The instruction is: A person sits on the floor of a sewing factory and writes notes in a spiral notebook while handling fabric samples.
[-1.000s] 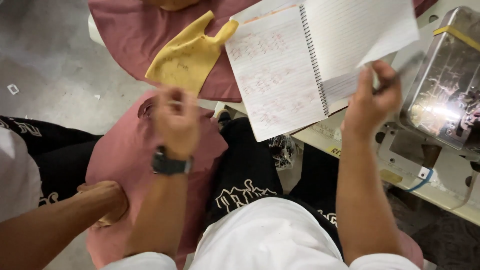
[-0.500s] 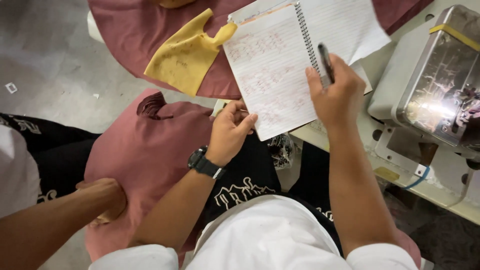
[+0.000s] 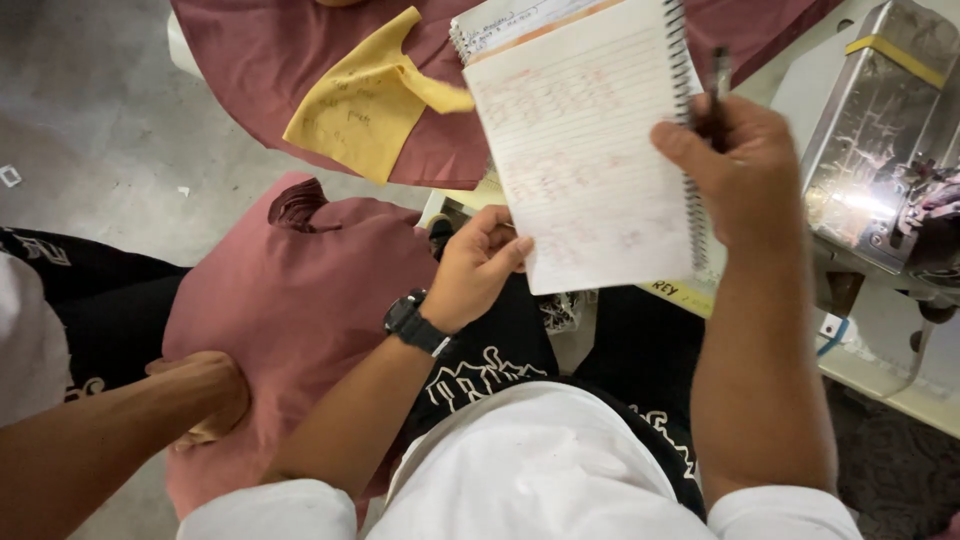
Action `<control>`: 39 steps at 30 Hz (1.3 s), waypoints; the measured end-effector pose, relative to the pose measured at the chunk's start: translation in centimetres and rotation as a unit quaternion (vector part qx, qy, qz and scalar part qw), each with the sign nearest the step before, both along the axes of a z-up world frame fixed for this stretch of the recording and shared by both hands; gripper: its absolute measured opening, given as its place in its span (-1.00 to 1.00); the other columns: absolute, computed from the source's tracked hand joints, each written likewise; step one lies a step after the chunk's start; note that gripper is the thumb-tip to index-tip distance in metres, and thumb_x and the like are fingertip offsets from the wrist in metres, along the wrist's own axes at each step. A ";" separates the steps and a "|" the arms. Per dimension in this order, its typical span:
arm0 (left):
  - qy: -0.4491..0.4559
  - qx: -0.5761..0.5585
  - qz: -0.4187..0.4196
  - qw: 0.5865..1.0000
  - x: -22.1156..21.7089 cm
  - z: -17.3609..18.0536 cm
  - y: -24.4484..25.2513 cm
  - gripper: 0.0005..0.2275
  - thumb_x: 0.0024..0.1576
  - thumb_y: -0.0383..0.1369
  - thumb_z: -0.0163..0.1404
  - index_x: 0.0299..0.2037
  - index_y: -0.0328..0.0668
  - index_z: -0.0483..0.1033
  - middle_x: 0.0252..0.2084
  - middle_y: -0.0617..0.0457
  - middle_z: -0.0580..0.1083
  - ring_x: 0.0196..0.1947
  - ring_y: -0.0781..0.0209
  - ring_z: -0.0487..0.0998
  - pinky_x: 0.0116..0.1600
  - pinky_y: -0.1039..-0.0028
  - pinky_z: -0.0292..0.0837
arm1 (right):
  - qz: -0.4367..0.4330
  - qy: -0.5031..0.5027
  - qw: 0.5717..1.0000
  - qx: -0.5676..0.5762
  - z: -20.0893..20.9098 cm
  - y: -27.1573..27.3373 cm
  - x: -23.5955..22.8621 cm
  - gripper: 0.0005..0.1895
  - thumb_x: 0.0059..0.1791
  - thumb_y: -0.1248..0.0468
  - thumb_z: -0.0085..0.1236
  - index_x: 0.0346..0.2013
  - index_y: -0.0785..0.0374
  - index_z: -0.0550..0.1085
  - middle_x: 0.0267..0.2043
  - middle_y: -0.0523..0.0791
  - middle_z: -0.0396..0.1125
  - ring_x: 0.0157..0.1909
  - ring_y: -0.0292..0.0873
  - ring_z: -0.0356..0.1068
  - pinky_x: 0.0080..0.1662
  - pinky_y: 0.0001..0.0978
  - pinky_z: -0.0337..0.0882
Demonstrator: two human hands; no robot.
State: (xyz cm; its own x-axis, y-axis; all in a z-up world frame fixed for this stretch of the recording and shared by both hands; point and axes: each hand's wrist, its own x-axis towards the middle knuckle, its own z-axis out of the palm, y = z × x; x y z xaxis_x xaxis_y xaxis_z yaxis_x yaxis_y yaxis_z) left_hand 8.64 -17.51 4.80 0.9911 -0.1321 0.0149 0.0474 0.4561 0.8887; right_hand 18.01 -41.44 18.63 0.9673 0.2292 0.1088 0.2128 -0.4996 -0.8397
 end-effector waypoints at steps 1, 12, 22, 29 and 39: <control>-0.004 0.017 -0.013 1.000 0.0 0.7 -0.2 -0.77 0.26 -0.54 -0.03 0.10 -0.39 0.35 -0.17 -0.02 0.48 -0.25 0.35 0.48 -0.12 0.60 0.46 | 0.005 -0.014 0.999 0.035 0.6 -0.4 -0.5 -0.94 0.18 0.37 0.17 -0.10 0.30 0.48 -0.31 -0.08 0.37 -0.52 -0.29 0.21 -0.45 -0.48 0.30; -0.019 0.085 -0.025 0.996 -0.1 0.6 0.2 -0.82 0.22 -0.51 0.04 0.00 -0.32 0.47 -0.17 0.06 0.51 -0.23 0.37 0.53 -0.10 0.64 0.46 | -0.069 -0.349 0.930 -0.090 4.1 -2.7 -3.9 -0.71 0.45 0.80 0.29 0.18 0.63 0.31 0.05 0.26 0.38 -0.01 0.14 0.46 0.06 -0.12 0.56; 0.032 0.170 0.024 0.985 0.1 -0.9 1.8 -0.72 0.27 -0.31 0.05 0.13 -0.25 0.48 -0.16 -0.06 0.60 -0.19 0.29 0.59 -0.13 0.49 0.59 | 0.028 -0.231 0.933 -0.273 -2.9 6.6 -3.0 -0.41 -0.03 -0.09 0.37 -0.05 0.42 0.57 -0.21 0.16 0.45 -0.22 0.16 0.51 -0.17 -0.06 0.51; 0.030 0.203 0.107 0.973 2.5 0.0 0.2 -0.74 0.27 -0.25 0.05 0.01 -0.30 0.48 -0.27 -0.08 0.60 -0.28 0.23 0.64 -0.25 0.48 0.62 | -0.101 -0.218 0.927 -0.289 -8.1 0.9 2.4 -0.35 -0.06 -0.23 0.53 -0.15 0.28 0.53 -0.32 -0.01 0.38 -0.23 0.10 0.49 -0.16 -0.08 0.49; 0.014 0.308 0.159 0.938 3.4 -0.5 -1.7 -0.83 0.13 -0.24 0.17 -0.18 -0.05 0.53 -0.50 0.15 0.59 -0.53 0.32 0.57 -0.39 0.52 0.49 | -0.139 -0.203 0.956 -0.157 -5.0 0.1 -3.7 -0.57 -0.07 0.30 0.59 -0.03 0.34 0.54 -0.37 0.06 0.45 -0.32 0.07 0.50 -0.26 -0.18 0.44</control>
State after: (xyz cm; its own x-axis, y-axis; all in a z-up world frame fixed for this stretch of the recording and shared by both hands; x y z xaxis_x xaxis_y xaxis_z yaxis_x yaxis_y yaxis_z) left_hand 12.01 -19.16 4.34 0.9806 0.1960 0.0056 0.0241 -0.1492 0.9885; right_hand 14.34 -41.29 13.61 0.8879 0.0533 0.4570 0.3127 -0.7985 -0.5144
